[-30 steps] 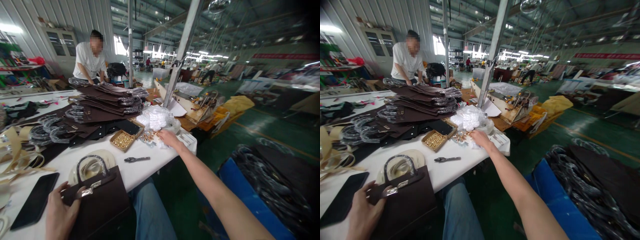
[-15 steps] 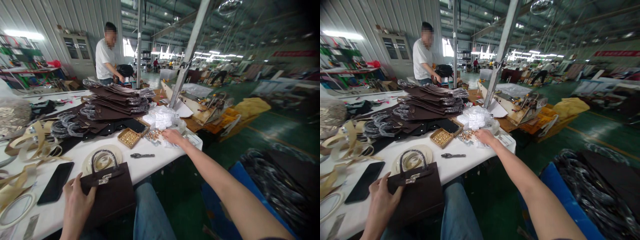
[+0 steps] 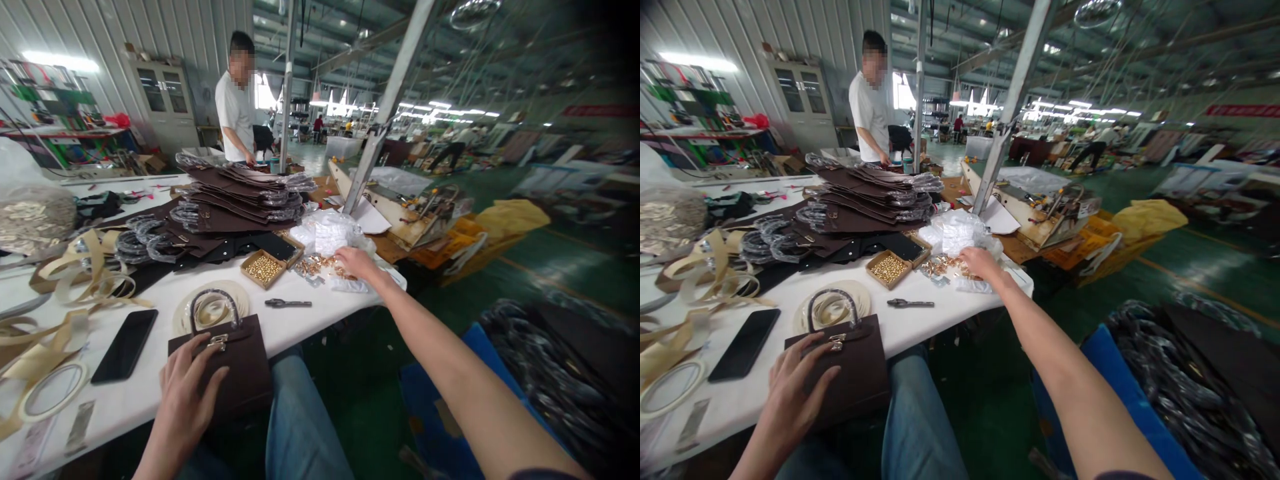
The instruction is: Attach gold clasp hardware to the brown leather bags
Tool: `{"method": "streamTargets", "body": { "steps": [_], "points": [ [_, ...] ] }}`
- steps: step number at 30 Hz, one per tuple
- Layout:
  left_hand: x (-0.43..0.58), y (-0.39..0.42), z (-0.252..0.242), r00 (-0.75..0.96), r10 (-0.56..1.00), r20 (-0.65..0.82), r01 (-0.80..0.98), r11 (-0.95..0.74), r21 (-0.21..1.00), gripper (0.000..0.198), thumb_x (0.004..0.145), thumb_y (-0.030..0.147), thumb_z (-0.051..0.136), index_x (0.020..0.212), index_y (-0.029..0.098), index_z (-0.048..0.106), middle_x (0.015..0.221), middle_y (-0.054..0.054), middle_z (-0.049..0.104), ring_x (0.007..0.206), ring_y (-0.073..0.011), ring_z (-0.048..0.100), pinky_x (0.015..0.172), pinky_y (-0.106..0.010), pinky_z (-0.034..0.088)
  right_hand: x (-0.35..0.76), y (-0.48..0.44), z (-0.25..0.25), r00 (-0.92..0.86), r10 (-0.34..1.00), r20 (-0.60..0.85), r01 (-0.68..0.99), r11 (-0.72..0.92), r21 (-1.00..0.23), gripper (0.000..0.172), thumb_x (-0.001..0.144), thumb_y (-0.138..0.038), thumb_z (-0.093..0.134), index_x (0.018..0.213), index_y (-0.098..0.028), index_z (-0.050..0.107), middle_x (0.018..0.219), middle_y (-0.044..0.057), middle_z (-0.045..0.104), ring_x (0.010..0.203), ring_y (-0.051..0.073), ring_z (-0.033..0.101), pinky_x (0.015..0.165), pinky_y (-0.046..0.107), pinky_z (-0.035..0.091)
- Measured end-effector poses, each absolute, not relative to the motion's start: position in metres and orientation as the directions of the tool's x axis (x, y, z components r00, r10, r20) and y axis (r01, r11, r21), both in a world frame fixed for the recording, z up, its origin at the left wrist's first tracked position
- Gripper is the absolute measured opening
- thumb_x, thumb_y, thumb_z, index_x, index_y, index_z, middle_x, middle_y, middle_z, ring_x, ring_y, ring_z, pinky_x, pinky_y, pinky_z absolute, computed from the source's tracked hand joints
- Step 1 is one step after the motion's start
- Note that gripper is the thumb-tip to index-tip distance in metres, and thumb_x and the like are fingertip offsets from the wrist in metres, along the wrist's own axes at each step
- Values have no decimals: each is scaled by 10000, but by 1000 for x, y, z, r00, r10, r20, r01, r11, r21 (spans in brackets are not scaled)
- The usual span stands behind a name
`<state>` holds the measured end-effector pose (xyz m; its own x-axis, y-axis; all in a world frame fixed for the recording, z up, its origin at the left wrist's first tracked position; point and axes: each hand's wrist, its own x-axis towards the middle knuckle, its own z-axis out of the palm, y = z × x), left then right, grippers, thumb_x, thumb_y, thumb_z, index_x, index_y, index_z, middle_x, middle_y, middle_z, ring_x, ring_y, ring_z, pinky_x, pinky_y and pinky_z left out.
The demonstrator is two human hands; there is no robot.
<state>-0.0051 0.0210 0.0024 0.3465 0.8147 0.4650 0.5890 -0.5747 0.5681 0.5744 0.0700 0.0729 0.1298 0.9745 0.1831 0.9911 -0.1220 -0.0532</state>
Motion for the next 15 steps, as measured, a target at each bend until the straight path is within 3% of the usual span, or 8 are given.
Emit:
{"method": "streamTargets", "body": {
  "steps": [2, 4, 6, 8, 11, 15],
  "points": [
    [6, 14, 23, 289, 874, 391, 476, -486, 733, 355, 1038, 541, 732, 1273, 293, 831, 1435, -129, 772, 1359, -401, 702, 1194, -591, 553, 559, 57, 89, 188, 940, 286, 978, -152, -144, 380, 1206, -283, 448, 1273, -129, 789, 1260, 180, 832, 1146, 272, 762, 1000, 327, 533],
    [20, 6, 46, 247, 938, 243, 339, -318, 885, 404, 1029, 582, 771, 1267, 260, 818, 1308, -125, 816, 1226, -350, 765, 1086, -501, 625, 522, 35, 101, 228, 894, 387, 922, -71, -381, 377, 1208, -378, 493, 1244, -143, 785, 1108, 135, 843, 978, 248, 774, 897, 325, 572],
    [36, -4, 67, 284, 956, 74, 185, -130, 974, 485, 1025, 604, 796, 1332, 228, 796, 1204, -118, 834, 1014, -282, 790, 891, -407, 664, 467, 5, 105, 188, 891, 412, 723, 159, -673, 337, 1167, -478, 638, 1181, -180, 793, 926, 61, 811, 786, 209, 738, 773, 313, 586],
    [51, -12, 83, 420, 907, -25, 18, 20, 1000, 567, 1046, 599, 787, 1449, 202, 752, 1144, -113, 826, 810, -204, 732, 694, -326, 627, 404, -28, 106, -27, 940, 339, 466, 312, -828, 306, 1152, -488, 702, 1157, -198, 800, 913, 42, 796, 751, 184, 732, 733, 300, 602],
    [67, -21, 92, 593, 802, -74, -119, 178, 977, 618, 1050, 556, 811, 1532, 178, 725, 1008, -83, 796, 676, -147, 642, 579, -274, 567, 332, -66, 104, -247, 919, 308, 274, 371, -887, 271, 1172, -446, 697, 1128, -208, 818, 987, 57, 803, 776, 165, 746, 729, 282, 613],
    [66, -35, 88, 613, 786, -86, -129, 206, 970, 433, 996, 480, 899, 1275, 151, 859, 848, -53, 768, 644, -145, 655, 617, -284, 604, 298, -82, 93, -233, 911, 340, 225, 390, -893, 223, 1176, -400, 699, 1136, -229, 836, 964, 46, 801, 761, 161, 741, 734, 280, 622]
  ]
}}
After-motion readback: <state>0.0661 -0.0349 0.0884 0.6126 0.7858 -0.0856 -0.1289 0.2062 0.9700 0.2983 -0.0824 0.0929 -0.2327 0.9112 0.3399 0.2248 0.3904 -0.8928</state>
